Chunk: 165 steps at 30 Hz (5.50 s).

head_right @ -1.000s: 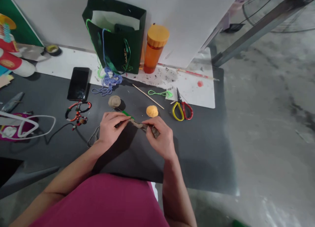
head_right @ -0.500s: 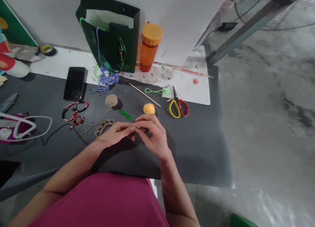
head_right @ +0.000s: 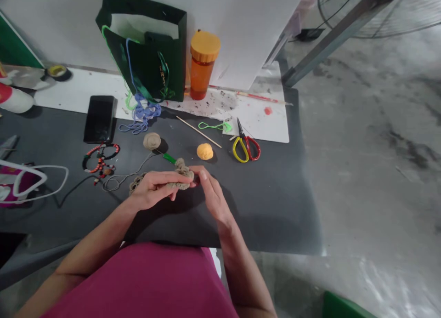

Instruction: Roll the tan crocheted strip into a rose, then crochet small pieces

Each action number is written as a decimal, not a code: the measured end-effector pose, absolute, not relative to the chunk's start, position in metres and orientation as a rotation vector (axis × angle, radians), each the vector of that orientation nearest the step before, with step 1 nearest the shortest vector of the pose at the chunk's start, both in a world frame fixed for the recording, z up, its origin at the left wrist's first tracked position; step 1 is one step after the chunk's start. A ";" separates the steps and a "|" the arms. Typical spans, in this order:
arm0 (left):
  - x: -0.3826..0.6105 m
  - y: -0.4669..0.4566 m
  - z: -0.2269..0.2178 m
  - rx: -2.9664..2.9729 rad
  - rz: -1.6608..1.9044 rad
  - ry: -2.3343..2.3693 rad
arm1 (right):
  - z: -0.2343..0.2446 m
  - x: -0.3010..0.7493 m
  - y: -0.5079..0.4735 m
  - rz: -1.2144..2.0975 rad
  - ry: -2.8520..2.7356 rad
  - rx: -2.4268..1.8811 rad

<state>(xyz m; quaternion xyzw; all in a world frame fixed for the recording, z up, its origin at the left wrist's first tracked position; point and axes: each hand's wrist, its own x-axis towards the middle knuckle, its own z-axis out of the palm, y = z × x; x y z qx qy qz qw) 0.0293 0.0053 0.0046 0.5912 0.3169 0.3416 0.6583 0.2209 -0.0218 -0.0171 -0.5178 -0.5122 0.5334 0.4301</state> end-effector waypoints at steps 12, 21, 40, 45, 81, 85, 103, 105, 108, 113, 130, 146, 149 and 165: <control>0.032 0.002 -0.008 2.063 0.564 0.746 | -0.011 0.220 -0.014 1.465 -1.030 -1.106; 0.033 0.001 0.003 2.003 0.504 0.809 | -0.009 0.216 -0.014 1.272 -1.045 -1.163; 0.049 0.008 -0.007 0.672 1.007 0.993 | 0.003 0.198 -0.033 1.207 -1.576 -1.359; 0.046 0.003 -0.009 1.146 1.030 1.203 | 0.001 0.196 -0.026 1.017 -1.474 -1.485; 0.045 0.007 -0.011 1.077 1.062 1.244 | -0.019 0.201 -0.002 1.256 -1.087 -1.250; 0.045 0.009 -0.010 1.065 0.995 1.272 | -0.016 0.202 -0.004 1.182 -1.111 -1.290; 0.050 0.006 -0.009 1.112 1.020 1.241 | -0.009 0.195 -0.004 1.284 -0.998 -1.332; 0.049 0.006 -0.009 1.061 1.039 1.257 | -0.010 0.196 -0.004 1.290 -1.011 -1.315; 0.049 0.007 -0.010 0.975 1.052 1.240 | -0.012 0.198 -0.005 1.306 -1.012 -1.279; 0.051 0.007 -0.009 0.926 1.007 1.214 | -0.019 0.199 -0.005 1.269 -0.930 -1.272; 0.037 0.011 -0.005 0.833 0.728 0.965 | -0.006 0.214 -0.008 1.207 -1.298 -1.157; 0.038 0.006 0.000 1.023 0.715 0.861 | 0.013 0.212 -0.009 0.811 -1.694 -1.350; 0.037 0.006 0.001 1.064 0.708 0.875 | 0.014 0.213 -0.008 0.873 -1.680 -1.343; 0.038 0.007 -0.002 1.131 0.727 0.927 | 0.013 0.216 -0.013 0.815 -1.689 -1.384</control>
